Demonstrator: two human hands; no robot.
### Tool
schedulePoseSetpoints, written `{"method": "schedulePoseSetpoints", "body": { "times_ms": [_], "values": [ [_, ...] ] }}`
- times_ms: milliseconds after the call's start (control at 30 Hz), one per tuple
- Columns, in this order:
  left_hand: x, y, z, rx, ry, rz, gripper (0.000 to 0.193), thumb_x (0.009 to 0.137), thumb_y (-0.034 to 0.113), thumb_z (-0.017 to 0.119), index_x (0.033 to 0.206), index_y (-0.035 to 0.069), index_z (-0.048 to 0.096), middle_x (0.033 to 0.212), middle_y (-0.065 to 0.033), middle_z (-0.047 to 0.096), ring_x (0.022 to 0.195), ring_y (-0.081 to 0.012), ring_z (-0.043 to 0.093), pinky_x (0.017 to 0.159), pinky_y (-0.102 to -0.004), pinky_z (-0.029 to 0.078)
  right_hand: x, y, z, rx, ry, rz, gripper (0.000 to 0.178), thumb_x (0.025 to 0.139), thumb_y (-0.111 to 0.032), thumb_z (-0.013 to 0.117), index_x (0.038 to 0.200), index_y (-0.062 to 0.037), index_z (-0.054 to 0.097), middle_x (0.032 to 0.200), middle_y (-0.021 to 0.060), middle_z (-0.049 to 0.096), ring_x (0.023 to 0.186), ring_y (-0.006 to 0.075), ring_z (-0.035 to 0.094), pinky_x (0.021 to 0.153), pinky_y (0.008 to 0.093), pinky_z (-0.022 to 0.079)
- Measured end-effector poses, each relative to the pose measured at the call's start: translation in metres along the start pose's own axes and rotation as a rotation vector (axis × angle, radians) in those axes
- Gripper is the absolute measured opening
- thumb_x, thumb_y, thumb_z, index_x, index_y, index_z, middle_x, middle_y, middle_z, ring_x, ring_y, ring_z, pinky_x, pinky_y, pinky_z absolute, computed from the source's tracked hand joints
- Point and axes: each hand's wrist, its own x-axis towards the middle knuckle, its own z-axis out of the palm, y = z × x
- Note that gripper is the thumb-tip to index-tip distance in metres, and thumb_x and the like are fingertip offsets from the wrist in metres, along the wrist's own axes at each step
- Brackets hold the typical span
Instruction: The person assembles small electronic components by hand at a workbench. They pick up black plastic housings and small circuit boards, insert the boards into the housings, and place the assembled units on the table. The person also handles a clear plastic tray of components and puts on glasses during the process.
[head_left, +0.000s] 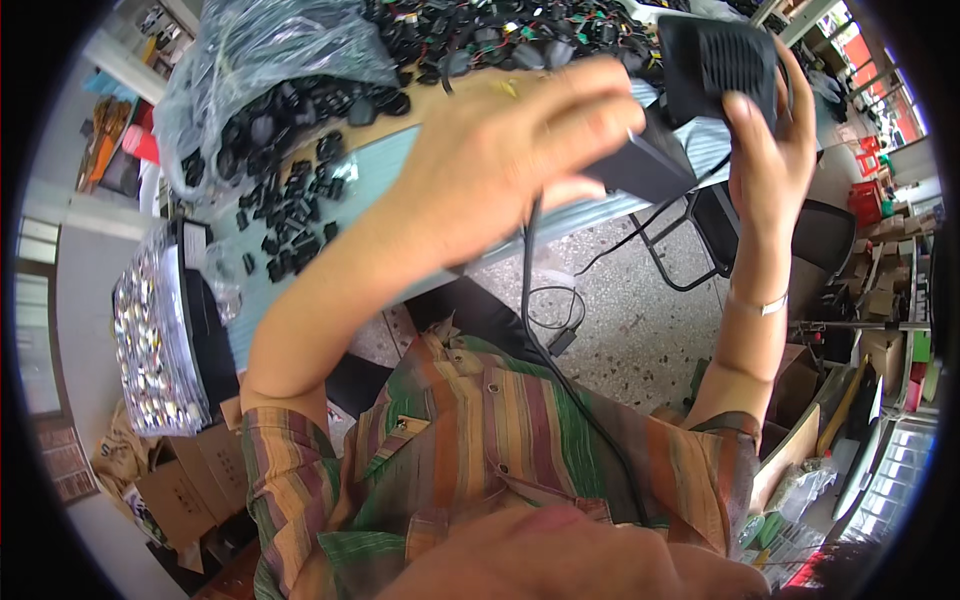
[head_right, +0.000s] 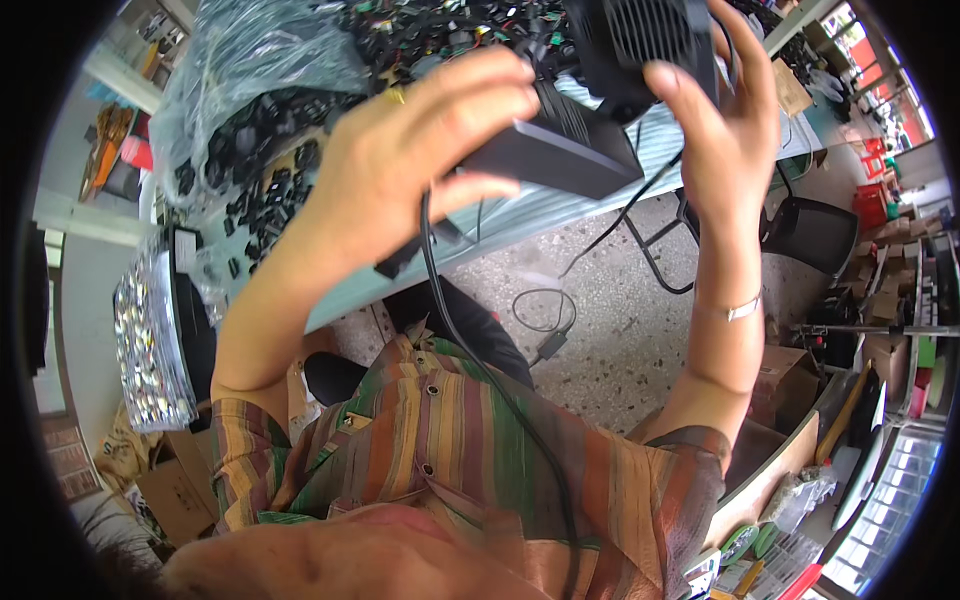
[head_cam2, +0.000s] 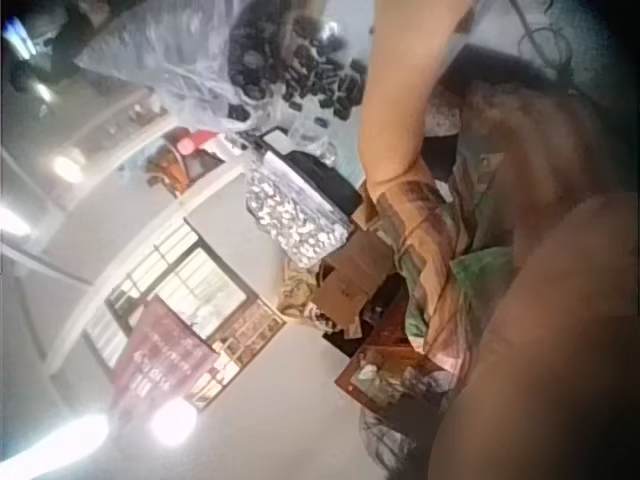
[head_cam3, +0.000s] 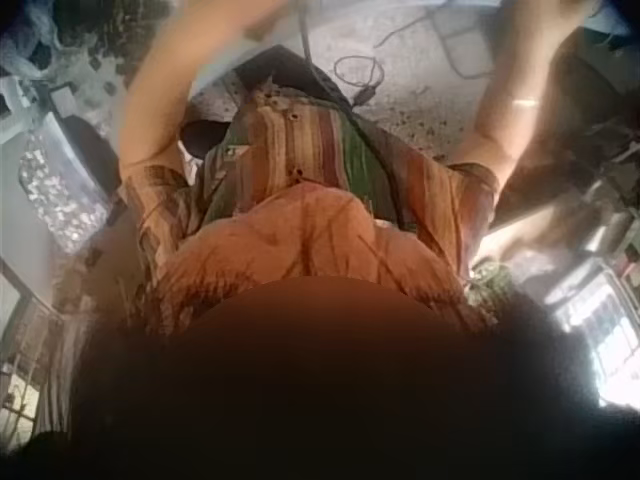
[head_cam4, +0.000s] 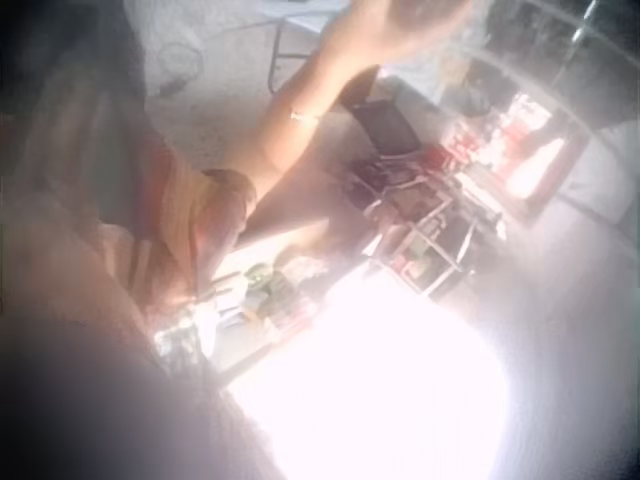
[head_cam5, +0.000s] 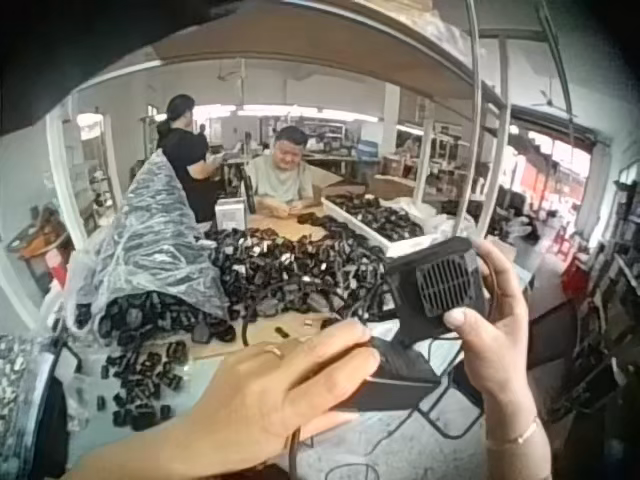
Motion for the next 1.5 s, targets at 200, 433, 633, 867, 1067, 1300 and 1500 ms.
{"method": "schedulePoseSetpoints", "body": {
  "times_ms": [200,433,633,867,1067,1300,1500],
  "values": [
    [0.032,0.044,0.056,-0.159,-0.095,0.089,0.044,0.074,0.018,0.074,0.115,0.013,0.059,0.124,-0.0086,0.060,0.063,-0.0136,0.059,0.053,-0.0277,0.048,-0.065,-0.013,-0.071,-0.055,0.295,0.049,0.099,0.065,-0.026,0.092,0.141,0.0064,0.037,0.132,0.0178,0.054,0.116,0.0247,0.058,0.098,0.0354,0.048],
    [0.055,0.091,0.137,-0.524,-0.193,0.187,0.046,0.078,0.020,0.070,0.119,0.013,0.051,0.126,-0.0087,0.054,0.068,-0.0171,0.061,0.053,-0.0304,0.049,-0.130,-0.044,-0.165,-0.209,0.392,0.183,0.093,0.071,-0.025,0.088,0.142,0.0053,0.037,0.132,0.0188,0.054,0.118,0.0271,0.057,0.102,0.0391,0.046],
    [0.086,0.101,0.258,-0.704,-0.185,0.103,0.054,0.077,0.030,0.076,0.120,0.009,0.050,0.127,-0.0117,0.051,0.087,-0.0299,0.067,0.068,-0.0384,0.056,-0.119,0.014,-0.251,-0.265,0.447,0.359,0.061,0.085,-0.002,0.070,0.139,0.0079,0.042,0.132,0.0180,0.054,0.117,0.0239,0.057,0.103,0.0362,0.044],
    [0.112,0.056,0.340,-0.609,-0.023,-0.136,0.055,0.077,0.030,0.077,0.120,0.009,0.049,0.125,-0.0113,0.053,0.101,-0.0330,0.063,0.077,-0.0396,0.055,-0.033,0.132,-0.295,-0.390,0.240,0.484,0.058,0.085,-0.012,0.075,0.137,-0.0016,0.051,0.135,0.0161,0.056,0.107,0.0171,0.061,0.077,0.0270,0.054],
    [0.111,-0.008,0.352,-0.542,0.141,-0.342,0.060,0.075,0.018,0.083,0.120,0.003,0.047,0.118,-0.0170,0.053,0.098,-0.0317,0.060,0.079,-0.0378,0.052,0.031,0.222,-0.255,-0.243,0.053,0.601,0.055,0.081,-0.019,0.079,0.130,-0.0048,0.059,0.121,0.0082,0.063,0.099,0.0145,0.062,0.073,0.0272,0.053],
    [0.084,-0.050,0.370,-0.555,0.033,-0.676,0.054,0.076,0.016,0.083,0.114,0.002,0.047,0.103,-0.0156,0.057,0.092,-0.0270,0.060,0.076,-0.0372,0.052,0.040,0.297,-0.226,-0.189,-0.110,0.915,0.053,0.083,-0.028,0.078,0.129,-0.0097,0.061,0.116,0.0011,0.064,0.099,0.0113,0.059,0.073,0.0285,0.051],
    [0.085,-0.062,0.378,-0.534,-0.130,-0.761,0.057,0.075,0.029,0.082,0.109,-0.001,0.046,0.101,-0.0193,0.056,0.091,-0.0349,0.058,0.079,-0.0425,0.047,0.018,0.325,-0.237,-0.061,0.052,0.994,0.053,0.084,-0.031,0.077,0.129,-0.0079,0.060,0.119,0.0054,0.062,0.105,0.0162,0.059,0.079,0.0323,0.052]
  ]
}}
